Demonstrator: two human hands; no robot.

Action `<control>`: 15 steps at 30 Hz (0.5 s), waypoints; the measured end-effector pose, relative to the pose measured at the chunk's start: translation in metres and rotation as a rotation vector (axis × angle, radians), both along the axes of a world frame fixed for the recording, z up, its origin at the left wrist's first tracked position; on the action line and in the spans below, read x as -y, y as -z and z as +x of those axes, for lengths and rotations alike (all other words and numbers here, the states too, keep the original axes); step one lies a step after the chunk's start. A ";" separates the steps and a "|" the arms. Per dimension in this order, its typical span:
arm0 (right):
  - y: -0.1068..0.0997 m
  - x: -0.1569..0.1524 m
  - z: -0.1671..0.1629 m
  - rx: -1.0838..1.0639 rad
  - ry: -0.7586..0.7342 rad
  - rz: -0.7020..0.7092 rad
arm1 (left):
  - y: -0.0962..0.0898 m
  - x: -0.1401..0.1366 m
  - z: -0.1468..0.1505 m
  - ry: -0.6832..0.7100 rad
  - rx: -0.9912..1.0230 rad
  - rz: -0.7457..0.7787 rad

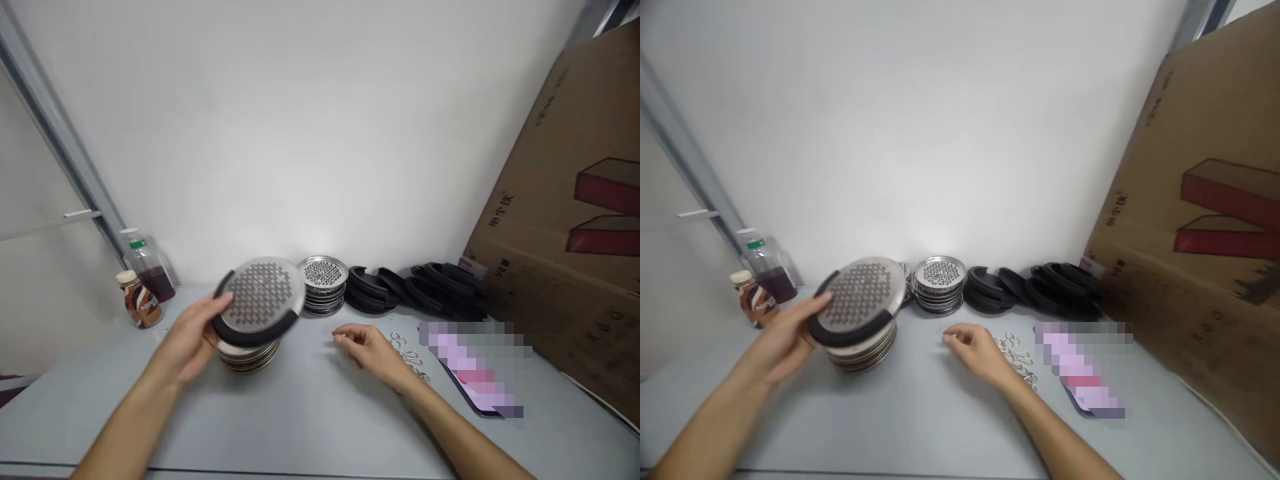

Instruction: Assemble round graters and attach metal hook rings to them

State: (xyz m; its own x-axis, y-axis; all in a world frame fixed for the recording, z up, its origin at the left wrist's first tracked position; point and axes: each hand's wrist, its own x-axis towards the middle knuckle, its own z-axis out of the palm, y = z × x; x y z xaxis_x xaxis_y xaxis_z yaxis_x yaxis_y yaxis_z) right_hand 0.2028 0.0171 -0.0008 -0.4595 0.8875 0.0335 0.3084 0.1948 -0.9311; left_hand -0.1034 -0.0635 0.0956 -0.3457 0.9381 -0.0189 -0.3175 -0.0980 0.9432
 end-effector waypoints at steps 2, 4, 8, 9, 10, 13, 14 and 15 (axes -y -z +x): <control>0.002 0.009 -0.005 0.193 -0.032 0.309 | -0.012 -0.018 -0.037 -0.224 -0.025 0.052; 0.004 0.018 -0.007 0.343 -0.128 0.460 | -0.015 -0.035 -0.070 -0.338 -0.033 0.052; 0.008 0.026 -0.005 0.516 -0.305 0.426 | 0.004 -0.059 -0.118 -0.503 -0.033 -0.044; 0.009 0.027 -0.005 0.543 -0.331 0.397 | 0.012 -0.062 -0.125 -0.519 -0.033 -0.077; 0.010 0.026 -0.004 0.565 -0.353 0.373 | 0.020 -0.066 -0.131 -0.525 -0.032 -0.110; 0.012 0.025 -0.004 0.603 -0.378 0.342 | 0.046 -0.073 -0.139 -0.503 -0.033 -0.191; 0.012 0.025 -0.005 0.608 -0.378 0.337 | 0.053 -0.075 -0.140 -0.486 -0.035 -0.212; 0.013 0.025 -0.005 0.611 -0.376 0.332 | 0.060 -0.077 -0.139 -0.467 -0.039 -0.229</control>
State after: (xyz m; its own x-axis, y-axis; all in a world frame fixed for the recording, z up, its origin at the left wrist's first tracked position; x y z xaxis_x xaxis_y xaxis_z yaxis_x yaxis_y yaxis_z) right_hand 0.1980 -0.0080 -0.0134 -0.7492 0.6567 -0.0860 0.6047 0.6254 -0.4932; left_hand -0.2428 0.0140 0.0357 -0.7310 0.6570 -0.1845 -0.2534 -0.0102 0.9673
